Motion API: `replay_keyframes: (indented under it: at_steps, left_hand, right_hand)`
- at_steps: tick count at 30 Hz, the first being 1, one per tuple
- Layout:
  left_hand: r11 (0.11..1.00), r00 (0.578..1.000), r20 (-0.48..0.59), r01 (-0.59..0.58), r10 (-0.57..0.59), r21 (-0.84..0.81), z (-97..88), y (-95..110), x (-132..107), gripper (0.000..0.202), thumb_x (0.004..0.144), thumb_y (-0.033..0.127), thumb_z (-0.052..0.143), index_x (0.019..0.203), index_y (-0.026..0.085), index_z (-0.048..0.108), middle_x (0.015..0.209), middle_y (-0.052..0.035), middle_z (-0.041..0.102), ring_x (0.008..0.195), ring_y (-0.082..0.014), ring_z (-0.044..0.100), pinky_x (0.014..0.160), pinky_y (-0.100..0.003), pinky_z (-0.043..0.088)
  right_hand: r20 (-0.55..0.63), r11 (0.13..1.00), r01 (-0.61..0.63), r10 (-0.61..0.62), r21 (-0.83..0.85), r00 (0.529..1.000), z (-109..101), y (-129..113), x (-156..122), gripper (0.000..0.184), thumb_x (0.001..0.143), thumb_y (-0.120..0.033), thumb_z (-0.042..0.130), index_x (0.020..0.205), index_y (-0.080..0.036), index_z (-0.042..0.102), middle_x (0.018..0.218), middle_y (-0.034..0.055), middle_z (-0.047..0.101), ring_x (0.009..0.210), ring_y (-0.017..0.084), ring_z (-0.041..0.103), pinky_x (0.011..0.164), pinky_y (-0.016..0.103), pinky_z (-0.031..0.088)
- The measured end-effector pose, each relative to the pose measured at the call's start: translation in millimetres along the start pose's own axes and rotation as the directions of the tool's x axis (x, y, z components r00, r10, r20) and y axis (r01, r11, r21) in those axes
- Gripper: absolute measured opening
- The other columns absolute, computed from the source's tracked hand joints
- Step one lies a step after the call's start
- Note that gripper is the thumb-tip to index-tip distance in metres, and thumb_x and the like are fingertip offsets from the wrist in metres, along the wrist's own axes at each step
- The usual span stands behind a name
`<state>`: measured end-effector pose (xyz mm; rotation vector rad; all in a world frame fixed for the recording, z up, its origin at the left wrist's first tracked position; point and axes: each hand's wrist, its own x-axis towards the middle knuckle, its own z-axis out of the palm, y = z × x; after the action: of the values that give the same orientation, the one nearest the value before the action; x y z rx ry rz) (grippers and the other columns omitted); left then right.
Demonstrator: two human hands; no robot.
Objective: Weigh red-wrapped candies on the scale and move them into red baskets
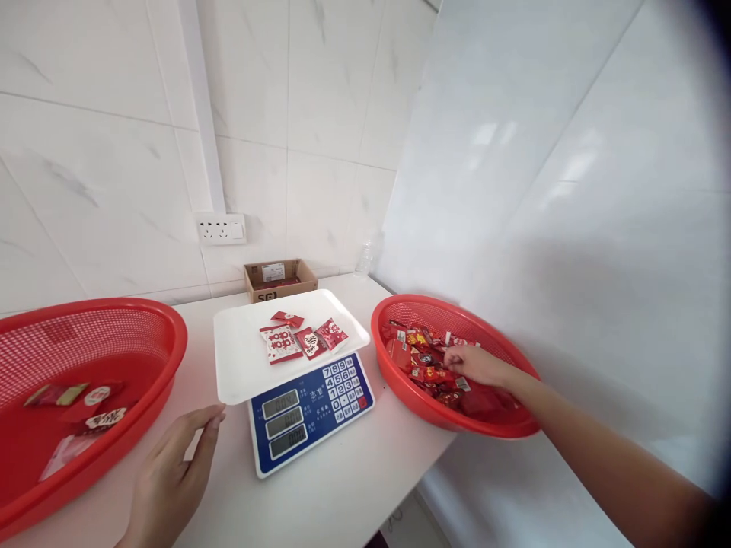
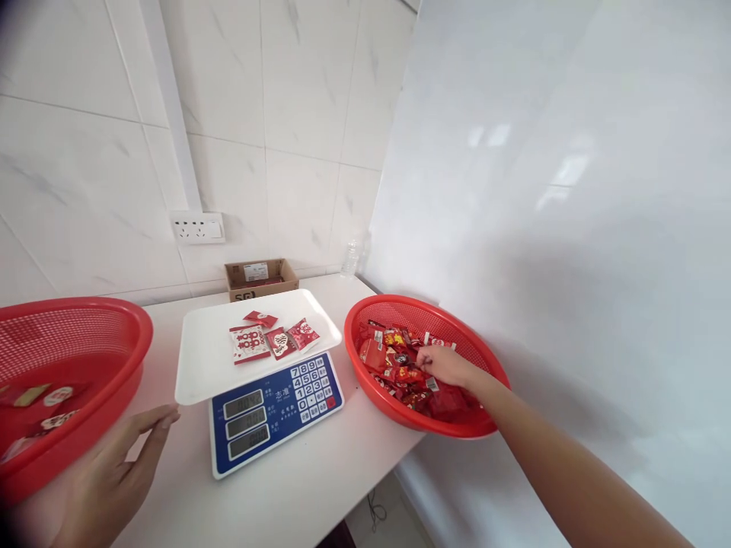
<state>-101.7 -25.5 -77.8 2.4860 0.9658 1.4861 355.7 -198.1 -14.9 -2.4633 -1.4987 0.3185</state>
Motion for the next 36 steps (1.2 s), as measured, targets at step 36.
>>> replay_keyframes:
  at_steps: [36]
  left_hand:
    - [0.996,1.000,-0.026,-0.005,0.002,-0.092,-1.7,7,-2,0.013,0.088,0.017,0.047,0.093,0.019,0.058,0.079,-0.0026,0.067,0.073,-0.0130,0.066,0.067,-0.020,0.052]
  right_hand:
    - [-0.195,0.958,0.128,-0.078,0.258,0.978,-7,-125,45,0.031,0.084,-0.047,0.037,0.073,-0.023,0.054,0.078,0.0022,0.065,0.076,0.020,0.062,0.065,0.028,0.045]
